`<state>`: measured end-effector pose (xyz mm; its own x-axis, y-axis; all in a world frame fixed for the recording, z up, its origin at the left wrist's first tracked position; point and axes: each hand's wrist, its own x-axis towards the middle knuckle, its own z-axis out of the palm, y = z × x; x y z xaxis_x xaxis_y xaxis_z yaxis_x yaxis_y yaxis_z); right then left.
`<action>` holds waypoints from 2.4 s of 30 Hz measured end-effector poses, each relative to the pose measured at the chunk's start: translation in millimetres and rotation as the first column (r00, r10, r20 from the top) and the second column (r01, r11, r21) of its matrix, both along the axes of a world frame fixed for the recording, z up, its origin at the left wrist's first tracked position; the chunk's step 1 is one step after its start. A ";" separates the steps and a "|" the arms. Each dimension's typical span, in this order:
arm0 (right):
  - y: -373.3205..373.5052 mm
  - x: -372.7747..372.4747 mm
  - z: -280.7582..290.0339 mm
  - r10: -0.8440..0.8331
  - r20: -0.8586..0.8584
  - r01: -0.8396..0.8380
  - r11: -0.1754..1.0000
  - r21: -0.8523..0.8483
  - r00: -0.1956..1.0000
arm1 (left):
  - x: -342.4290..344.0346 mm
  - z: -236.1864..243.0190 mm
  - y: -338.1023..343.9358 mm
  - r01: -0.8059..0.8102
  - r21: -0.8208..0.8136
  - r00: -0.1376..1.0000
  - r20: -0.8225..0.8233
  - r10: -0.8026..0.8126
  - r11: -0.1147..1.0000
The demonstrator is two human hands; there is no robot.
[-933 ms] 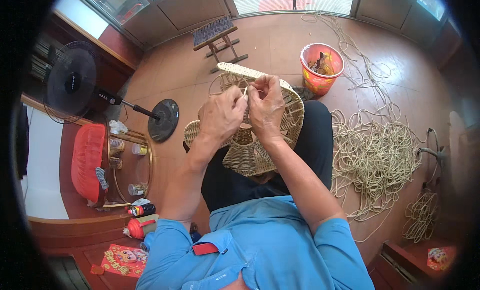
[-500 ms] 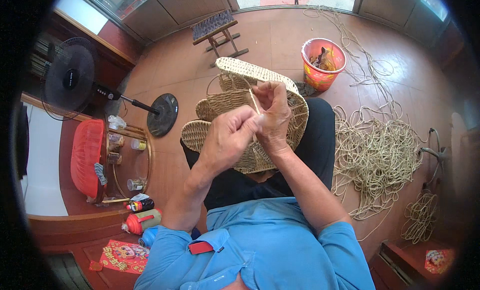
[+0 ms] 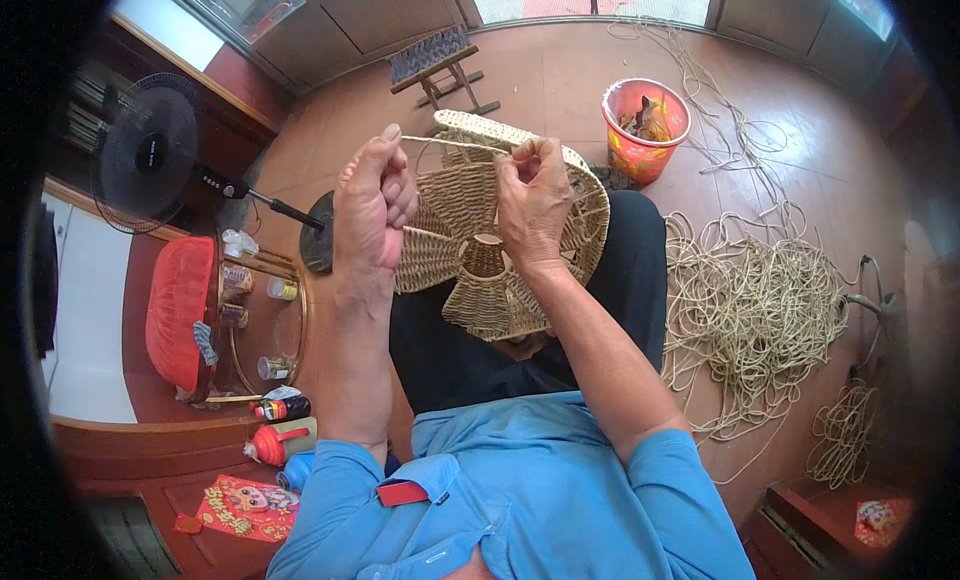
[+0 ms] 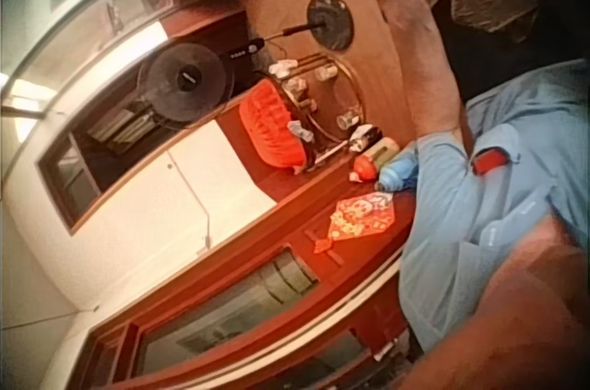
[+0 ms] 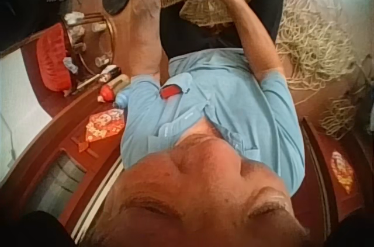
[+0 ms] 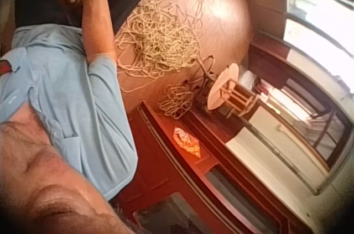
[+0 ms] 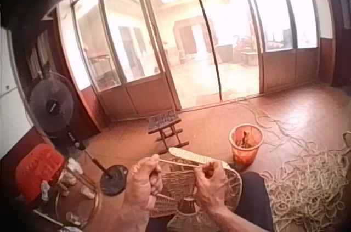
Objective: The recorder is weaving straw around a flower-shaped wooden frame to create a decorative handcraft object.
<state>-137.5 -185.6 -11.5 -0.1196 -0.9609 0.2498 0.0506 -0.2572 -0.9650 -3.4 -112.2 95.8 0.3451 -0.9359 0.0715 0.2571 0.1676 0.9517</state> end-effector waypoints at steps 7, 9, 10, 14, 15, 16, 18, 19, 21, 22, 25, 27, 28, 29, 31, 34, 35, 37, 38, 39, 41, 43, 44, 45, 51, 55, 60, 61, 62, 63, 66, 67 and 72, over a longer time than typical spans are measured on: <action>0.1 1.0 8.9 0.038 0.060 -0.040 0.999 0.022 0.997 | -1.9 -10.1 -3.9 -0.142 -0.081 0.990 0.010 0.143 0.987; -1.2 -0.1 7.8 0.021 0.034 -0.022 1.000 0.015 0.999 | -14.0 -9.4 -3.5 -0.084 -0.093 0.993 0.075 0.092 0.992; -1.6 -0.7 7.3 0.005 0.005 -0.005 1.000 0.008 1.000 | -19.6 -9.3 -3.3 -0.028 -0.102 0.989 0.139 0.042 0.994; -3.3 3.3 2.1 -0.043 -0.045 0.040 0.997 -0.071 0.998 | -27.7 -8.5 -6.3 0.111 -0.025 0.968 0.227 -0.102 0.994; -1.2 2.3 6.0 -0.026 -0.057 0.023 0.999 -0.048 0.998 | -27.3 -11.6 -8.2 0.109 -0.028 0.969 0.226 -0.100 0.994; 0.3 2.0 8.7 -0.008 -0.069 0.006 1.000 -0.026 0.998 | -25.5 -18.5 -11.9 0.127 -0.032 0.959 0.259 -0.115 0.991; -0.3 0.7 9.4 0.007 -0.110 -0.009 1.000 -0.015 0.994 | -21.5 -31.7 -20.0 0.146 -0.038 0.948 0.291 -0.128 0.989; -1.1 0.1 9.3 0.022 -0.151 -0.022 1.000 -0.002 0.988 | -19.4 -37.8 -23.9 0.132 -0.018 0.929 0.351 -0.117 0.991; -2.7 -0.6 9.5 0.035 -0.180 -0.036 0.999 -0.002 0.983 | -14.4 -46.2 -27.8 0.114 0.000 0.907 0.409 -0.104 0.993; -3.8 -1.0 9.9 0.048 -0.207 -0.049 0.999 -0.001 0.977 | -11.4 -48.6 -28.3 0.060 0.072 0.859 0.505 -0.088 0.996; -7.5 -4.3 14.0 0.087 -0.316 -0.075 0.996 0.050 0.945 | -2.2 -54.8 -29.1 -0.001 0.159 0.848 0.523 -0.084 0.987; -14.0 -5.1 11.2 0.095 -0.356 -0.086 0.995 0.040 0.929 | -4.5 -54.5 -30.2 0.003 0.181 0.890 0.448 -0.085 0.983; -16.2 -5.1 10.0 0.103 -0.395 -0.098 0.995 0.032 0.913 | -11.7 -51.9 -32.1 -0.113 0.018 0.806 0.587 0.081 0.993; -16.8 -5.3 8.3 0.103 -0.395 -0.099 0.995 0.030 0.913 | -17.2 -49.6 -33.7 -0.200 -0.162 0.685 0.682 0.256 0.966; -12.3 -4.1 17.6 0.179 -0.339 -0.162 0.984 0.079 0.924 | -13.4 -56.1 -40.6 -0.182 -0.296 0.520 0.780 0.347 0.938; -19.6 -3.7 5.8 0.148 -0.376 -0.152 0.988 0.019 0.915 | -21.7 -58.8 -42.2 -0.122 -0.359 0.230 0.897 0.378 0.925; -23.8 -4.3 1.4 0.144 -0.378 -0.151 0.989 0.011 0.915 | -26.9 -58.2 -41.5 -0.122 -0.297 0.116 0.943 0.311 0.947; -24.0 -1.1 0.0 0.189 -0.332 -0.205 0.979 -0.011 0.924 | -28.9 -58.6 -40.1 -0.144 -0.285 0.044 0.955 0.294 0.948; -22.8 -0.6 -0.5 0.218 -0.319 -0.243 0.969 -0.038 0.922 | -29.4 -57.9 -40.2 -0.164 -0.269 -0.024 0.963 0.268 0.949; -22.2 -1.2 -5.9 0.214 -0.328 -0.243 0.969 -0.051 0.920 | -33.3 -57.0 -41.5 -0.180 -0.254 -0.085 0.966 0.243 0.950; -32.8 -5.6 -24.1 0.159 -0.283 -0.181 0.982 -0.055 0.946 | -49.2 -46.9 -42.0 -0.196 -0.207 -0.079 0.978 0.195 0.958; -20.7 -8.9 -9.9 0.210 -0.321 -0.229 0.973 -0.022 0.924 | -43.8 -43.6 -36.6 -0.251 -0.002 0.110 0.994 0.030 0.968; -21.5 -5.4 -15.3 0.201 -0.323 -0.229 0.972 -0.050 0.925 | -36.0 -50.4 -35.4 -0.233 0.002 0.186 0.982 0.043 0.972; -23.4 -8.0 -19.5 0.177 -0.326 -0.212 0.974 -0.074 0.929 | -36.7 -51.2 -36.5 -0.230 -0.018 0.194 0.979 0.064 0.973; -18.6 -12.3 -8.5 0.265 -0.250 -0.288 0.956 -0.058 0.931 | -46.2 -47.1 -43.0 -0.346 -0.061 0.177 0.976 0.129 0.936; -14.0 -16.8 -6.2 0.231 -0.273 -0.268 0.957 -0.108 0.934 | -42.8 -62.2 -52.4 -0.329 -0.199 0.217 0.936 0.279 0.923; -7.3 -20.3 -0.7 0.242 -0.292 -0.280 0.955 -0.094 0.925 | -58.4 -76.3 -50.2 -0.346 -0.349 0.204 0.878 0.433 0.871; -7.2 -21.3 -4.1 0.247 -0.277 -0.281 0.956 -0.089 0.929 | -60.3 -84.7 -50.2 -0.347 -0.351 0.206 0.876 0.436 0.870; -7.4 -22.4 -6.2 0.253 -0.261 -0.282 0.956 -0.080 0.932 | -61.1 -97.5 -52.2 -0.361 -0.390 0.224 0.845 0.485 0.847; -6.7 -22.6 -6.5 0.252 -0.260 -0.279 0.957 -0.073 0.932 | -61.7 -99.8 -50.2 -0.373 -0.423 0.241 0.815 0.526 0.826; -8.3 -22.0 -16.3 0.244 -0.200 -0.259 0.964 -0.053 0.949 | -64.6 -109.6 -49.9 -0.329 -0.254 0.794 0.447 0.411 0.910; -4.5 -24.6 -5.4 0.233 -0.274 -0.264 0.961 -0.081 0.933 | -65.8 -107.1 -49.4 -0.289 -0.279 0.928 0.152 0.339 0.916; -9.2 -22.1 6.7 0.315 -0.172 -0.321 0.947 -0.008 0.933 | -65.8 -78.8 -40.3 -0.131 -0.090 0.968 -0.227 0.107 0.987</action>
<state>-159.6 -194.8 -4.7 0.2371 -0.9321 0.2740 -0.0248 -0.2877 -0.9574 -69.2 -152.5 17.0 0.4715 -0.8787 0.0751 0.4311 0.3039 0.8496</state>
